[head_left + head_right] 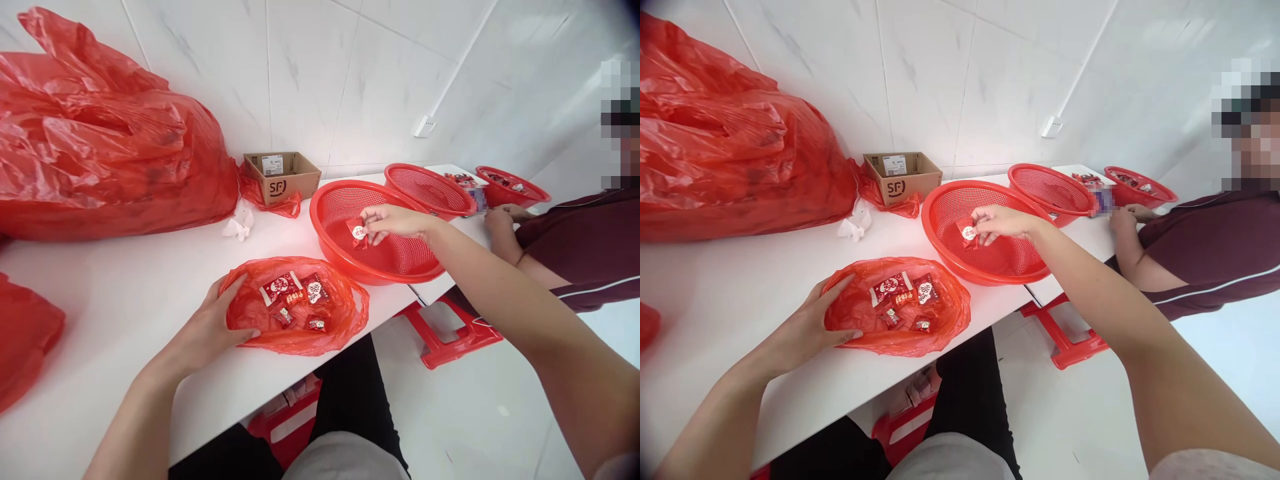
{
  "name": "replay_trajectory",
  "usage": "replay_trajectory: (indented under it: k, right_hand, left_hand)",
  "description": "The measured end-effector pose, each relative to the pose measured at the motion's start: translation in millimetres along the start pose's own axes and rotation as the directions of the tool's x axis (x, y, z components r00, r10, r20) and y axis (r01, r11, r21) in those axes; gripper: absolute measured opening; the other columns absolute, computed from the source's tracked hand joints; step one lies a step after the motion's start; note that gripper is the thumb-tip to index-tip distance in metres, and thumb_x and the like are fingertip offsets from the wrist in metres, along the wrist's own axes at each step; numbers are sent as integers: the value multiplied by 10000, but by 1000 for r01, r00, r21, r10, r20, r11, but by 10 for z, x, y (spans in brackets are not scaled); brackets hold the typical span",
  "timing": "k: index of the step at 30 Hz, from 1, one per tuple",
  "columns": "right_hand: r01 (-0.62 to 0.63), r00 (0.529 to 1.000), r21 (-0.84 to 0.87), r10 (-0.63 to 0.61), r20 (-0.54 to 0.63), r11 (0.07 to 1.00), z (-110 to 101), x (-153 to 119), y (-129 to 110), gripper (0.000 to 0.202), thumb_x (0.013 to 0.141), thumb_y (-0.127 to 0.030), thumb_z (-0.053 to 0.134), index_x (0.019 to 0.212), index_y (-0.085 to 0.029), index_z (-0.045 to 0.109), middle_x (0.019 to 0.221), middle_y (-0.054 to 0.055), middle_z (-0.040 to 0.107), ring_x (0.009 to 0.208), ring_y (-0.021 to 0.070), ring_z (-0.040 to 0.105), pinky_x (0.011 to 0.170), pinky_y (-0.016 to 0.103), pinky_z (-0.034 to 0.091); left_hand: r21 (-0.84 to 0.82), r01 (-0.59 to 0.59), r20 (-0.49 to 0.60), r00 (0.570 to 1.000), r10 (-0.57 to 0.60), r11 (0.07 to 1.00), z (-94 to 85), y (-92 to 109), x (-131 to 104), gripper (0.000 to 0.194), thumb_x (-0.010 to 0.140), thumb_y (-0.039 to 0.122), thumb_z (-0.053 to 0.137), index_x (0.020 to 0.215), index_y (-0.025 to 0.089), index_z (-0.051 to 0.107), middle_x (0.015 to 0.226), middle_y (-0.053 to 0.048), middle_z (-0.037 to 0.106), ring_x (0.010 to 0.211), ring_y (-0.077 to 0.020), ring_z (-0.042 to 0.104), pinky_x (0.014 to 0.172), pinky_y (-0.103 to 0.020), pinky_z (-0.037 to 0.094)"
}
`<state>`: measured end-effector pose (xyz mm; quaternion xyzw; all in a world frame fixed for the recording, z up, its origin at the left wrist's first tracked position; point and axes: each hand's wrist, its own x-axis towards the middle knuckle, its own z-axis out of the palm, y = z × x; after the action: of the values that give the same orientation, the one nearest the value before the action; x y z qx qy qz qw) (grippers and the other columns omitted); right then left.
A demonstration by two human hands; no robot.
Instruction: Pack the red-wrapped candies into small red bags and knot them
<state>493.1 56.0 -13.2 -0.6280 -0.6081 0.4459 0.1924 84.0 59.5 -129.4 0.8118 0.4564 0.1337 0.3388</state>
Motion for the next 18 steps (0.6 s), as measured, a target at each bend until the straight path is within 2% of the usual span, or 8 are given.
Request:
replay_trajectory:
  k: [5,9,11,13,15,17,18]
  right_hand:
    - [175,983,10,-174,-59,984,355,-186,-418,172,828,-282,674,898,-203,538,883,39,711,704,134,668,624,256,577]
    - [232,968,-25,-229,107,972,763,-193,-637,129,849,-260,635,958,-203,599,905,32,710,729,132,668,585,227,557]
    - [263,961,-78,-254,107,962,881,-139,-698,182,862,-264,622,1032,-202,623,957,42,717,727,126,668,578,217,541]
    - [283,958,-156,-287,-4,946,863,-45,-714,229,881,-278,603,1095,-200,625,1010,56,717,712,119,665,576,217,528]
    - [251,941,-285,-302,-154,925,699,84,-648,246,905,-305,570,1125,-206,619,1053,62,711,710,122,666,596,231,528]
    - [114,927,-475,-266,-265,873,430,233,-469,288,915,-339,551,1171,-220,608,1122,70,695,769,153,680,664,270,542]
    - [8,929,-587,-223,-295,810,282,305,-338,347,898,-352,576,1221,-225,593,1180,83,675,840,187,687,730,302,547]
  left_hand:
    - [-5,11,-3,1000,-11,1000,-2,-1,12,960,744,494,668,1548,300,180,1585,-69,180,1438,-320,295,1150,-447,346]
    - [18,21,2,1000,-21,1000,-20,23,2,938,766,499,646,1551,292,177,1599,-66,157,1455,-321,262,1155,-453,336]
    - [20,20,4,1000,-20,1000,-24,30,-7,937,770,497,641,1553,285,172,1600,-67,159,1455,-323,260,1153,-455,340]
    - [16,13,0,1000,-13,1000,-22,25,-12,940,765,495,642,1553,280,177,1598,-67,166,1449,-326,273,1151,-449,344]
    - [9,2,-9,1000,-2,1000,-13,11,-11,947,752,485,655,1551,294,186,1598,-56,173,1446,-333,280,1150,-431,351]
    - [3,-6,-14,1000,6,1000,-2,-5,-5,951,736,473,670,1547,327,193,1597,-35,185,1441,-339,291,1142,-411,365]
    - [1,-7,-15,1000,7,1000,3,-12,-1,954,730,471,677,1544,341,196,1596,-28,190,1438,-342,299,1138,-405,371]
